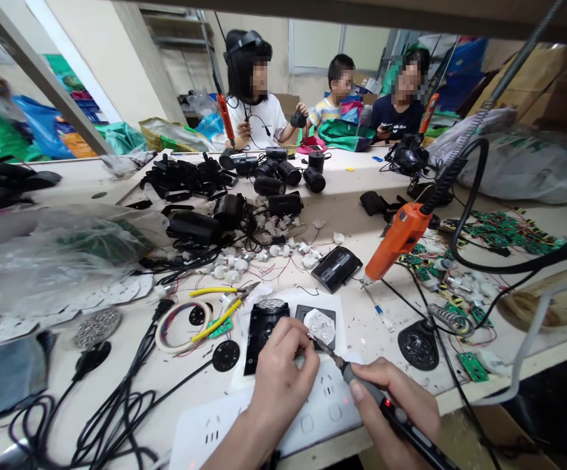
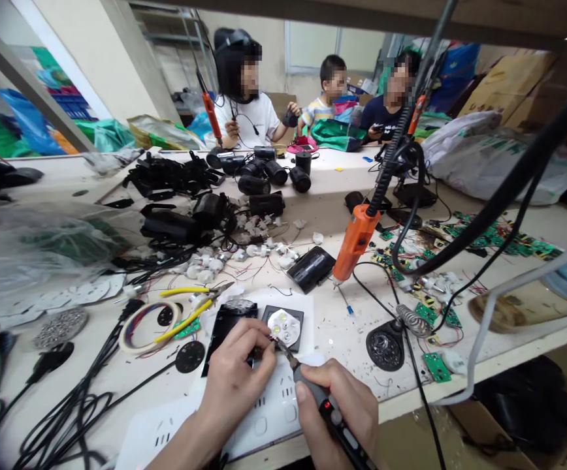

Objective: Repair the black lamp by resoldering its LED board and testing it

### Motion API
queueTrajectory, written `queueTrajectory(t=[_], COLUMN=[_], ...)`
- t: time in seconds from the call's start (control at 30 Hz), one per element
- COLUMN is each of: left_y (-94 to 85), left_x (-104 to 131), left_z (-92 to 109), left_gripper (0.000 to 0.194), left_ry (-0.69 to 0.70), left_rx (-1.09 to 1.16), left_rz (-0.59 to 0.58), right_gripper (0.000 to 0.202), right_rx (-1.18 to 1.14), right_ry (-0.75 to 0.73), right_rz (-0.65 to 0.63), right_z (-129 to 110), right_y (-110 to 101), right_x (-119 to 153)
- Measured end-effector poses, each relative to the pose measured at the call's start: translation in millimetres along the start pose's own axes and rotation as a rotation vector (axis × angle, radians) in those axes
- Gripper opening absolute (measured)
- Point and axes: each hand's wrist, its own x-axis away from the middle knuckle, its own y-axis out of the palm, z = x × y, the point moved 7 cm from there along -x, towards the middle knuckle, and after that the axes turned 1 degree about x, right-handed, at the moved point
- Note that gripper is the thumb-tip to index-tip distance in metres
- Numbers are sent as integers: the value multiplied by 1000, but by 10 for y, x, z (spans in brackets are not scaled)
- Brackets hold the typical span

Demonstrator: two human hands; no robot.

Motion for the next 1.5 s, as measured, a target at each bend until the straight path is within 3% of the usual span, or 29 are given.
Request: queueTrajectory(t=[0.43, 0.87, 1.5], left_y=[-5, -11, -32], left_x=[-10, -24, -46], left_z=[2, 17, 61], left_gripper=[17, 18, 12], left_ry=[1, 2, 28], left_rx=[-25, -23, -11], left_rz=[1, 1, -60], right_gripper=[6, 7, 9], right_rx=[7, 56, -5], right_ry=[-17, -96, 31], right_rz=[3, 117, 188], right_z=[-6, -75, 67], right_y=[-5, -161, -330], right_x=[10, 73, 168])
